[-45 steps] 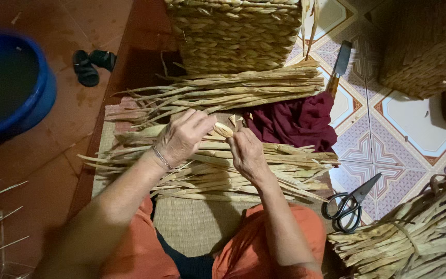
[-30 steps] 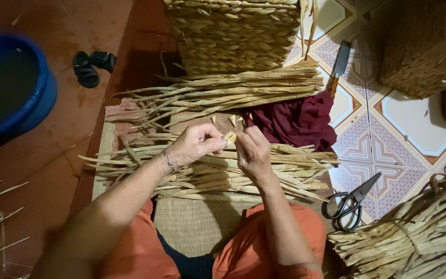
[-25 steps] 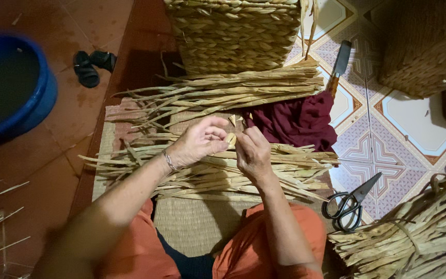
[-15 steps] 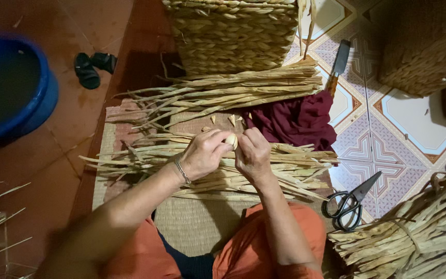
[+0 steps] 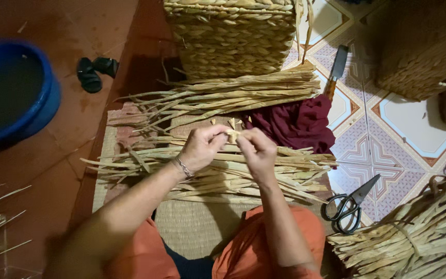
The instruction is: The person sits on a mat and manually splits long dried palm leaves into thin strips by hand. They repeatedly pull the leaves apart to create uniform strips for weaving, occasionally using scissors to trim the ends.
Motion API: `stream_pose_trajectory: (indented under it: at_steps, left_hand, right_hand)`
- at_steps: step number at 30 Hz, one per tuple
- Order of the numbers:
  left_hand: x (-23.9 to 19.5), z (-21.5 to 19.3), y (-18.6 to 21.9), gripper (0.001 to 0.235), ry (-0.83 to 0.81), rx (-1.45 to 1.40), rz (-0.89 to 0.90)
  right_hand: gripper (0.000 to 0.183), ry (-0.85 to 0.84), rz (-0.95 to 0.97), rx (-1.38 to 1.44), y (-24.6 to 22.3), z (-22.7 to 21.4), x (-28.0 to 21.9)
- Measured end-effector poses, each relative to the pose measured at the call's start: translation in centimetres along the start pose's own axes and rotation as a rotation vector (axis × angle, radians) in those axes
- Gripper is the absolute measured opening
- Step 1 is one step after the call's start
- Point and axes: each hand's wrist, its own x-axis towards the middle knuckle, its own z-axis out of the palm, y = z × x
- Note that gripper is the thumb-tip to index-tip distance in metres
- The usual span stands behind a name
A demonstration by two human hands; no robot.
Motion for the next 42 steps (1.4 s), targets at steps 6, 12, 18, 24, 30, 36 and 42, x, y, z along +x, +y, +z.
stream_pose_trajectory:
  at_steps: [6,12,18,24,30,36,42]
  left_hand:
    - [0.1,1.1,0.1,0.034,-0.107,-0.507,0.1]
    - [-0.6,0.4,1.3,0.028,-0.294,0.015,-0.252]
    - [-1.6,0.0,-0.8,0.026,-0.304,0.159,0.038]
    - [-3.9,4.6,-0.4,0.025,-0.193,0.36,0.281]
    - [-3.8,6.3,-1.1,0.021,-0.267,0.42,0.53]
    - [-4.2,5.8,-0.6,0.028,-0.337,0.146,0.074]
    - [-3.7,4.1,-1.4,0.026,-0.304,0.209,0.292]
  right_hand:
    - [0.022,0.025,0.291,0.561,-0.2,0.4,0.4]
    - [0.03,0.25,0.443,0.765,1.8,-1.6,1.1]
    - [0.025,0.338,0.551,1.294,4.8,-4.7,1.2]
    - [0.032,0.26,0.59,1.49,7.4,-5.6,1.1]
    - [0.027,0.44,0.594,1.253,9.8,-8.4,0.8]
    - [0.027,0.417,0.566,1.259,12.8,-10.2,0.6]
    - [0.025,0.451,0.592,1.261,13.4,-11.2,0.7]
